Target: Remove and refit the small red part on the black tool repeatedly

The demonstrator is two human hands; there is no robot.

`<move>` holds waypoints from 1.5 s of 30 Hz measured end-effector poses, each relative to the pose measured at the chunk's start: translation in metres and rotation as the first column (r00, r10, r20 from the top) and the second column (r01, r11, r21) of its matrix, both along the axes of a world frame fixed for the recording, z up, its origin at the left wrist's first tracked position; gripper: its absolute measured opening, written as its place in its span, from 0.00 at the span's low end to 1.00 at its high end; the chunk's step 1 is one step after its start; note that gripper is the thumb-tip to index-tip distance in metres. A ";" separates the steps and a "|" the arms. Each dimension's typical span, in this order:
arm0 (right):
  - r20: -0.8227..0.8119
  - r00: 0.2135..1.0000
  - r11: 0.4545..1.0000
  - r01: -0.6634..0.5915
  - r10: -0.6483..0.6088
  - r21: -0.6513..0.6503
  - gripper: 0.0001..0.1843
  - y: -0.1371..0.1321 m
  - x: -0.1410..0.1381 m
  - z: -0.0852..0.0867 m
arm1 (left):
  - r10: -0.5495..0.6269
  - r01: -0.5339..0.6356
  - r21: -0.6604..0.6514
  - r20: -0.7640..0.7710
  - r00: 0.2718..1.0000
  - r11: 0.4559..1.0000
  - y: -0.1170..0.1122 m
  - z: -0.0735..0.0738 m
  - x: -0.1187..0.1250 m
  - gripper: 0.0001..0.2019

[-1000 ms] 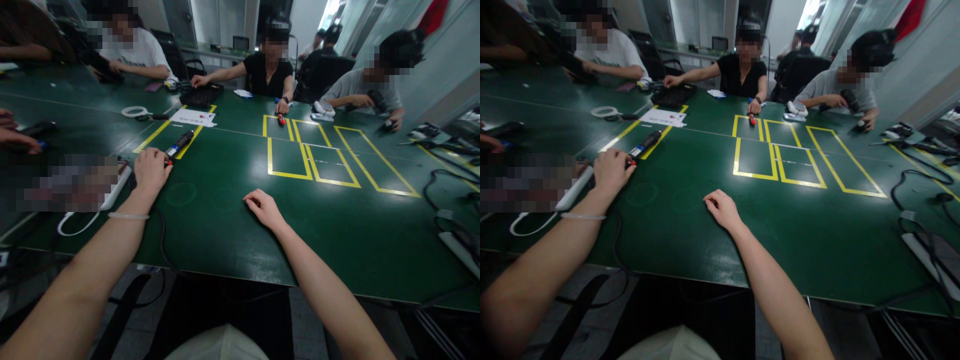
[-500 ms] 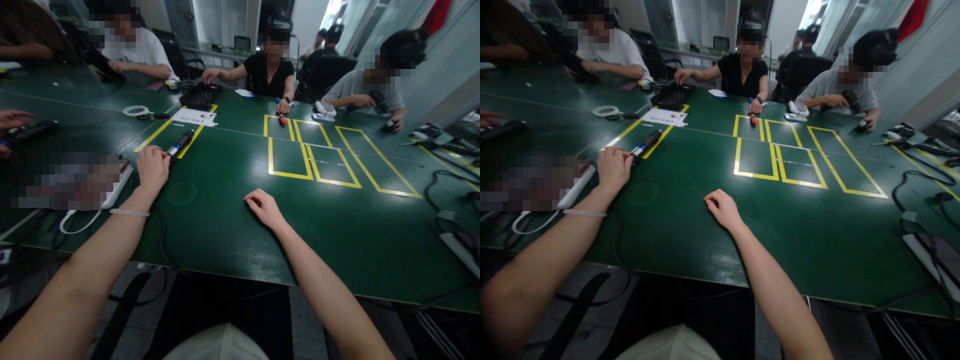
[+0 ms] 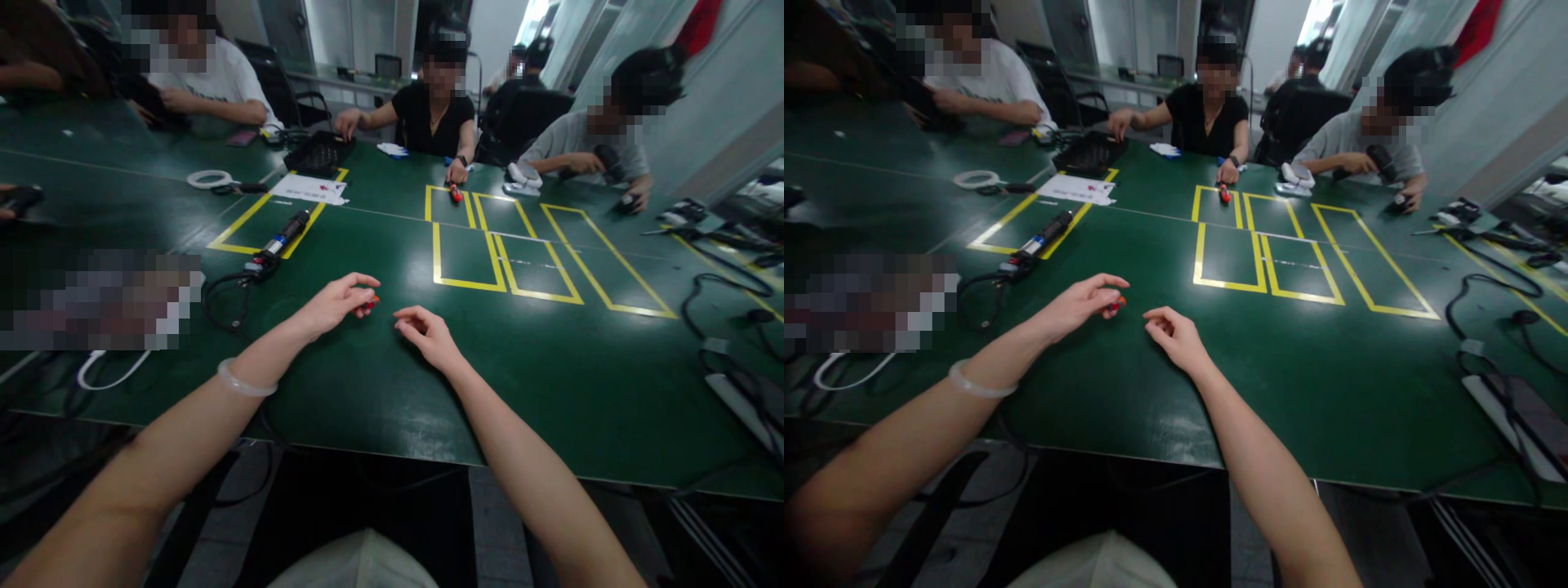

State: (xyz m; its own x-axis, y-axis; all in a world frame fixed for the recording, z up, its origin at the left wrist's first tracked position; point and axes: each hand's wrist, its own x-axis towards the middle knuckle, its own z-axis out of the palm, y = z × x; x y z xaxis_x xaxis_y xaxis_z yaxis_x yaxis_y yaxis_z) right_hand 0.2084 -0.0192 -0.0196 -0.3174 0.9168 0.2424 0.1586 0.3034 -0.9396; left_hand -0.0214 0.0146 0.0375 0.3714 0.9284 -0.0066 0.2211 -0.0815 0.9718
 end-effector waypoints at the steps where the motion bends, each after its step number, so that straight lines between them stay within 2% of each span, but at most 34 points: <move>1: -0.072 0.997 0.999 -0.030 0.027 -0.041 0.16 -0.001 -0.001 0.000 | -0.058 0.058 -0.018 -0.005 0.998 0.998 -0.005 -0.001 0.008 0.24; 3: -0.175 0.982 0.990 -0.093 0.074 -0.106 0.21 -0.003 -0.003 0.002 | -0.149 0.149 -0.034 -0.012 0.989 0.988 -0.011 -0.005 0.018 0.24; 6: -0.238 0.965 0.977 -0.148 0.109 -0.153 0.20 -0.005 -0.008 0.005 | -0.216 0.216 -0.043 -0.008 0.976 0.976 -0.014 -0.015 0.021 0.25; 11: -0.232 0.970 0.980 -0.113 0.073 -0.166 0.22 -0.007 -0.011 0.006 | -0.151 0.152 -0.091 0.024 0.988 0.984 -0.011 -0.024 0.018 0.20; 15: -0.200 0.979 0.987 -0.053 0.022 -0.149 0.22 -0.005 -0.009 0.005 | -0.203 0.207 -0.125 0.041 0.978 0.970 -0.012 -0.024 0.018 0.19; 17: -0.191 0.982 0.991 -0.037 0.011 -0.130 0.21 -0.004 -0.008 0.004 | -0.217 0.217 -0.074 0.003 0.976 0.973 -0.014 -0.023 0.018 0.17; 20: -0.198 0.980 0.992 -0.034 0.008 -0.124 0.20 -0.003 -0.007 0.003 | -0.181 0.189 0.087 -0.088 0.980 0.978 -0.018 -0.021 0.017 0.14; 24: -0.159 0.987 0.991 -0.016 -0.006 -0.134 0.18 -0.002 -0.007 0.002 | -0.168 0.206 0.232 -0.175 0.970 0.951 -0.021 -0.019 0.018 0.10; 28: -0.114 0.993 0.994 0.023 -0.035 -0.111 0.17 -0.002 -0.007 0.002 | -0.194 0.227 0.226 -0.161 0.968 0.947 -0.021 -0.018 0.018 0.11; 32: -0.143 0.989 0.993 0.017 -0.034 -0.120 0.19 -0.002 -0.006 0.000 | -0.178 0.217 0.247 -0.169 0.969 0.945 -0.022 -0.019 0.018 0.10; 38: -0.078 0.997 0.987 -0.011 -0.001 -0.158 0.17 0.000 -0.004 -0.003 | -0.194 0.270 0.270 -0.277 0.941 0.924 -0.016 -0.015 0.011 0.13; 40: -0.072 0.997 0.987 -0.008 -0.004 -0.163 0.18 0.000 -0.004 -0.003 | -0.084 0.210 0.329 -0.358 0.930 0.920 -0.007 -0.009 -0.003 0.16; 42: -0.074 0.997 0.986 -0.009 -0.003 -0.166 0.17 0.000 -0.004 -0.003 | 0.170 0.060 0.459 -0.445 0.879 0.886 0.005 -0.004 -0.027 0.18; 43: -0.074 0.997 0.986 -0.012 0.000 -0.164 0.17 0.000 -0.004 -0.003 | 0.320 -0.024 0.524 -0.482 0.816 0.851 0.012 -0.002 -0.042 0.19; 45: -0.067 0.998 0.988 -0.019 0.008 -0.155 0.16 0.000 -0.004 -0.003 | 0.576 -0.207 0.605 -0.514 0.635 0.769 0.026 -0.001 -0.077 0.23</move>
